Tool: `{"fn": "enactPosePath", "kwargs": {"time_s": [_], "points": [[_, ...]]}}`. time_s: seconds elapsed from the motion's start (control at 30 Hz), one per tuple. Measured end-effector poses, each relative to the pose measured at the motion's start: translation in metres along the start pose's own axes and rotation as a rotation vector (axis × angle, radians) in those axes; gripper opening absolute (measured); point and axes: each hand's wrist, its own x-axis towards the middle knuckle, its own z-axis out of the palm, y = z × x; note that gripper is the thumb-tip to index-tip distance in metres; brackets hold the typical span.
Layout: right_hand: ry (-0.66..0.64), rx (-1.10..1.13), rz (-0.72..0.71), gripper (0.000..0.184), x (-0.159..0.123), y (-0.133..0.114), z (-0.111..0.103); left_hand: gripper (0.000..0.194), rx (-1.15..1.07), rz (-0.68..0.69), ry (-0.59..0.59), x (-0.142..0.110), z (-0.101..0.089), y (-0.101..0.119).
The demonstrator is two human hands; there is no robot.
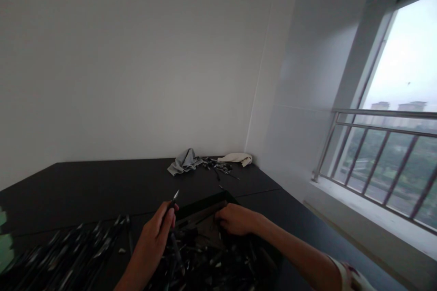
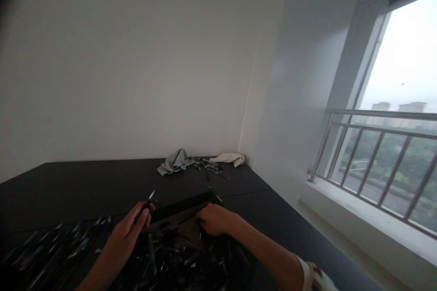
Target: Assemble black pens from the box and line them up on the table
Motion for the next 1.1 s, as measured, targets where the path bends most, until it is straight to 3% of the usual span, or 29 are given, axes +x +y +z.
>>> {"fn": "enactPosePath", "kwargs": {"time_s": [0.3,0.43,0.67,0.83,1.1], "points": [[0.113,-0.106,0.161,0.029,0.027,0.001,0.020,0.037,0.013,0.010,0.010,0.001,0.000,0.001],[0.107,-0.107,0.148,0.018,0.029,0.007,0.017,0.038,0.014,0.015,0.007,0.000,-0.001,0.000],[0.172,-0.045,0.124,0.023,0.019,0.029,0.003,0.038,0.015,0.005,0.011,0.000,0.000,-0.001],[0.256,0.026,0.134,0.024,0.008,0.029,-0.004,0.037,0.015,-0.002,0.006,0.000,0.000,0.000],[0.191,0.063,0.424,0.030,0.006,0.016,-0.001,0.035,0.023,0.006,0.006,0.000,-0.001,0.002]]}}
